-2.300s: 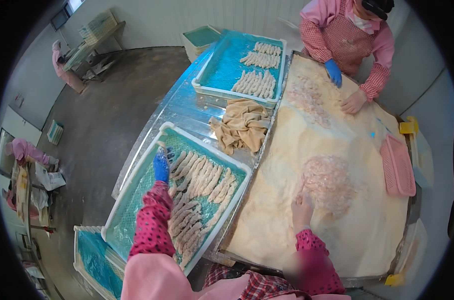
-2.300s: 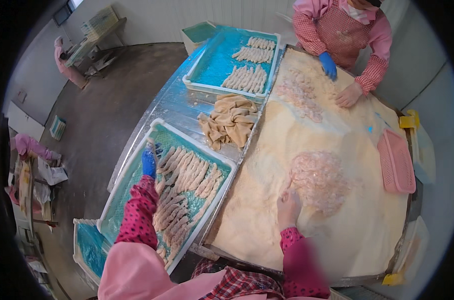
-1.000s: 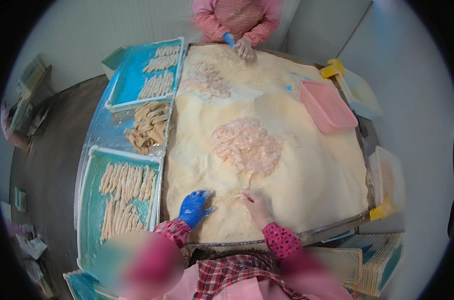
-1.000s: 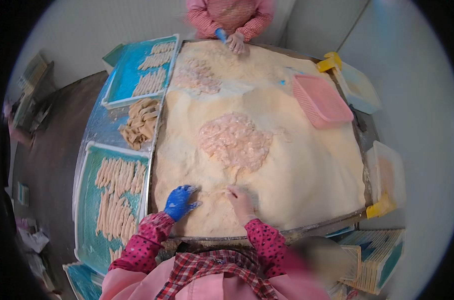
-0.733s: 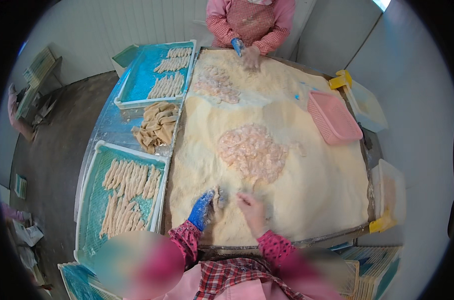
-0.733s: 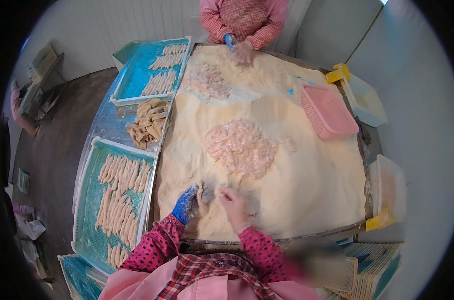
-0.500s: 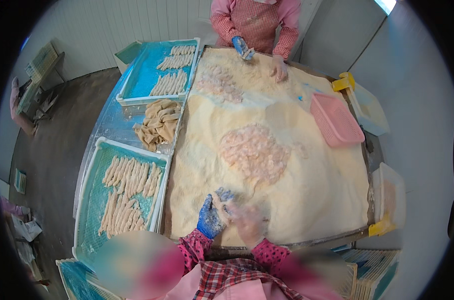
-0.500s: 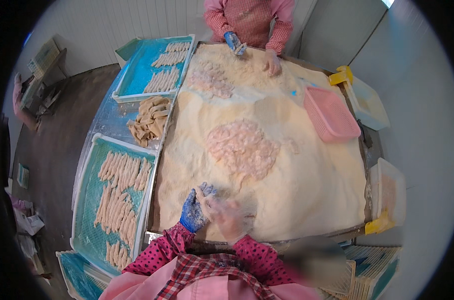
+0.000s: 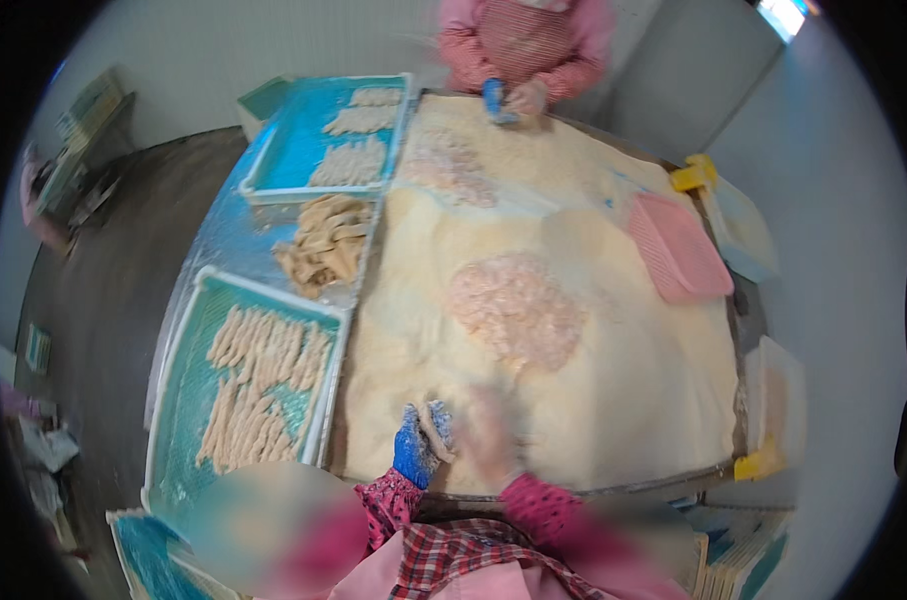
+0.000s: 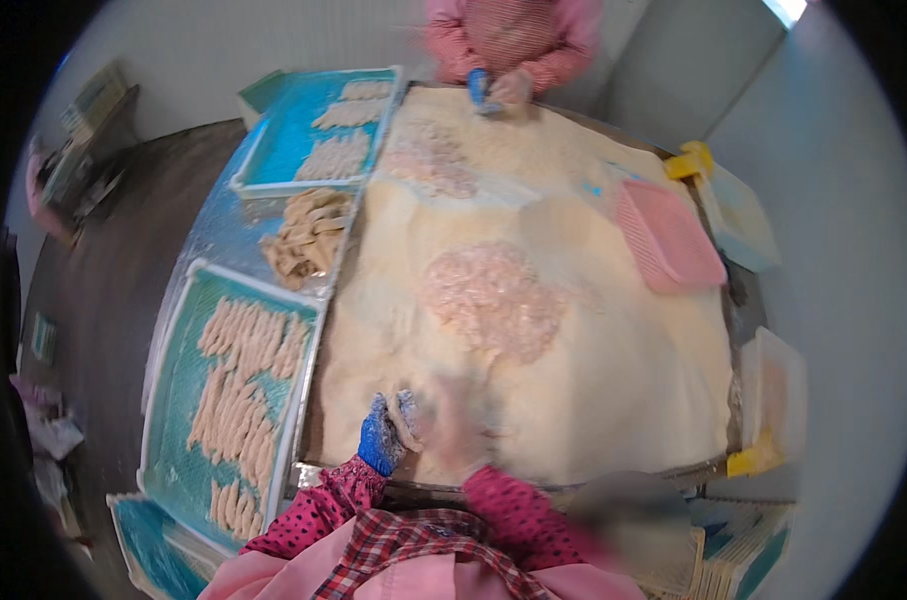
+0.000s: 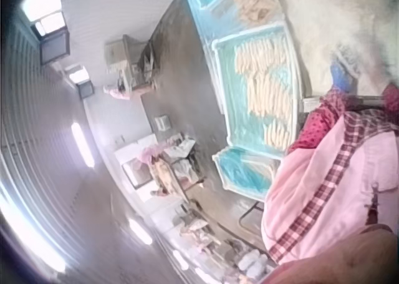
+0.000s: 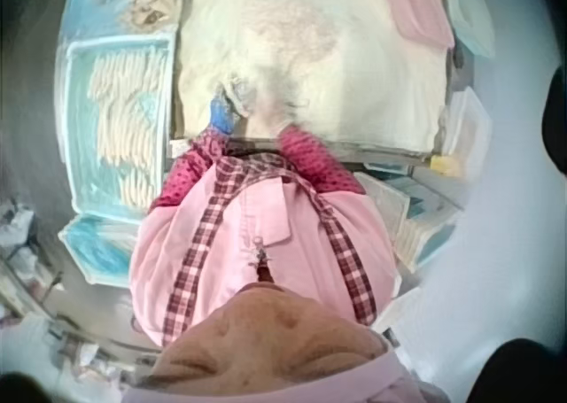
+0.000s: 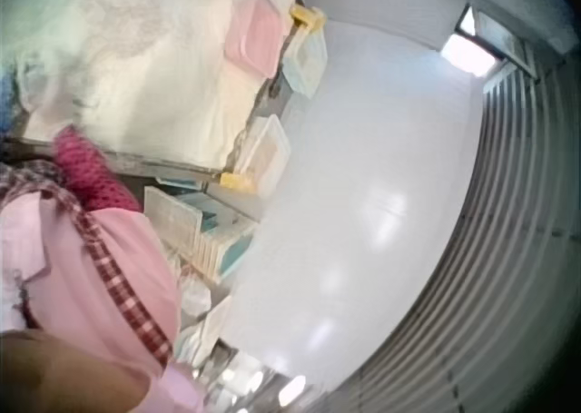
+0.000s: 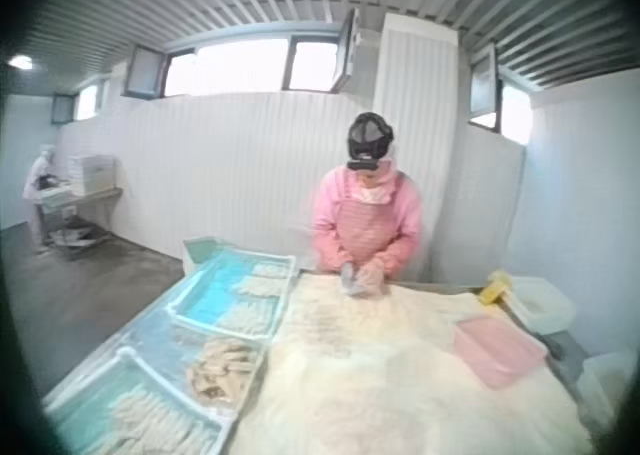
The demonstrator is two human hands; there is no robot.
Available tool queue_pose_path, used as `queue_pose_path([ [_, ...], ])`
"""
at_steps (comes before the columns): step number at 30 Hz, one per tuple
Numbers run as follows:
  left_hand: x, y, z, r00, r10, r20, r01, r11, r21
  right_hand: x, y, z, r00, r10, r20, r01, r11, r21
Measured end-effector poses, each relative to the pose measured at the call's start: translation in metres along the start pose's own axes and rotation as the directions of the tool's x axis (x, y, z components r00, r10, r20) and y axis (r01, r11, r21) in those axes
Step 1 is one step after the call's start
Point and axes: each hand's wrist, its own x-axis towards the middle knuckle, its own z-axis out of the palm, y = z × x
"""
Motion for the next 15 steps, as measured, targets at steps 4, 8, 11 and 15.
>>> queue_pose_path([
  [4, -0.037, 0.033, 0.051, 0.889, 0.224, -0.401, -0.343, 0.903, -0.257, 0.007, 0.119, -0.002, 0.973, -0.008, -0.229, -0.07, 0.941, -0.331],
  [8, -0.114, 0.126, 0.104, 0.558, 0.811, -0.177, -0.47, 0.485, 0.737, 0.004, 0.158, -0.003, 0.918, 0.331, -0.218, -0.367, 0.918, -0.15],
  [11, -0.207, 0.191, 0.13, -0.079, 0.996, -0.046, -0.228, 0.027, 0.973, 0.011, 0.138, -0.019, 0.858, 0.481, -0.179, -0.453, 0.874, 0.176],
  [15, -0.429, 0.243, 0.004, 0.167, 0.949, -0.269, 0.113, 0.252, 0.961, 0.025, 0.109, -0.046, 0.79, 0.592, -0.159, -0.372, 0.67, 0.643],
])
